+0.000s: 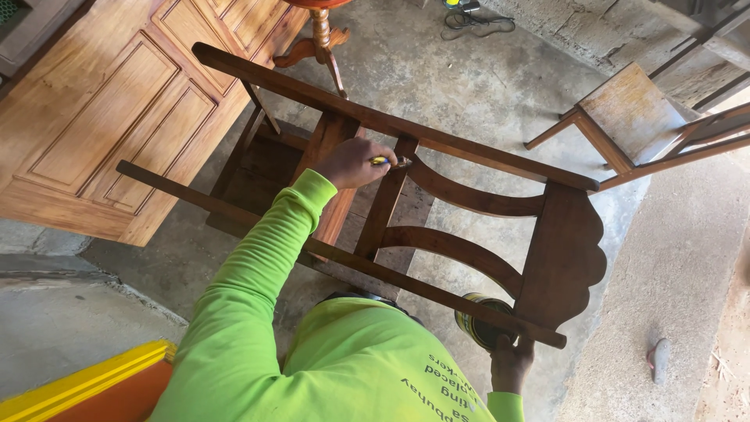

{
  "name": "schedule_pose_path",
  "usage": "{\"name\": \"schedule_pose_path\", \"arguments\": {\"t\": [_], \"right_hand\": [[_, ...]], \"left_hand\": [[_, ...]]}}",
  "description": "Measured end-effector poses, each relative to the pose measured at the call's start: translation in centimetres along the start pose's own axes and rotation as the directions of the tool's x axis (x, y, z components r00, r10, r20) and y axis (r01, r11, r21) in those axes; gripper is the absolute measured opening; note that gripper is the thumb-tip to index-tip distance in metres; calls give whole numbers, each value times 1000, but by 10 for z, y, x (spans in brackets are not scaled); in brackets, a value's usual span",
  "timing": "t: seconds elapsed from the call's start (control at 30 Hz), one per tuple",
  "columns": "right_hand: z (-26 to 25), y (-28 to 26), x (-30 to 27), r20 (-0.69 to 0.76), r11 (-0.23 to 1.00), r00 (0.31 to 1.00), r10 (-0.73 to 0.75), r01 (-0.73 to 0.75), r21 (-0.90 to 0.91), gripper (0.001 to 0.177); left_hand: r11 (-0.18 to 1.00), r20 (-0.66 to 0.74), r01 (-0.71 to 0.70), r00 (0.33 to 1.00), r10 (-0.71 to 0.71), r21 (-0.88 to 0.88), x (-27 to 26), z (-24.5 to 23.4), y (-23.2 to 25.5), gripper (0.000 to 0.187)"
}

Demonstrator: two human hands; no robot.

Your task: Painting or staining a wooden chair with a brush.

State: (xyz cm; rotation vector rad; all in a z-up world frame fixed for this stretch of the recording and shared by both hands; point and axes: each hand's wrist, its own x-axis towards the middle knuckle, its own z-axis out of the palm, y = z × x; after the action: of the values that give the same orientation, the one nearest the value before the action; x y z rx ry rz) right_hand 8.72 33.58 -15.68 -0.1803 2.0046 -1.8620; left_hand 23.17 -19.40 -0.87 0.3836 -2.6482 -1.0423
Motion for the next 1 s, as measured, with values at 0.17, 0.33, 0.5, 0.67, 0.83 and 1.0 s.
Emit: {"name": "schedule_pose_path", "arguments": {"t": [0.17, 0.33, 0.5, 0.67, 0.83, 1.0], "right_hand": [[3, -7, 0, 12, 1000, 1000, 2, -2, 22, 62], [6, -5, 0, -1, 998, 1000, -20, 20, -63, 58], [1, -3, 5, 31, 1000, 999, -20, 21, -10, 73], [2, -4, 5, 29, 998, 999, -24, 26, -55, 69], [8, -11, -2, 84, 996, 996, -21, 14, 88, 69], [24, -22, -9, 40, 995, 998, 57, -53, -88, 83]], "left_hand": [[998, 79, 64, 995, -64, 4, -11, 4, 3, 16], [998, 142, 69, 988, -67, -9, -45, -3, 32, 18], [991, 325, 131, 938, -122, -5, -69, -16, 67, 21], [968, 459, 251, 861, -218, -11, -69, -18, 73, 23], [950, 472, 311, 837, -278, 7, -56, -10, 59, 22], [975, 186, 220, 957, -223, 35, -71, 3, 67, 21]]}}
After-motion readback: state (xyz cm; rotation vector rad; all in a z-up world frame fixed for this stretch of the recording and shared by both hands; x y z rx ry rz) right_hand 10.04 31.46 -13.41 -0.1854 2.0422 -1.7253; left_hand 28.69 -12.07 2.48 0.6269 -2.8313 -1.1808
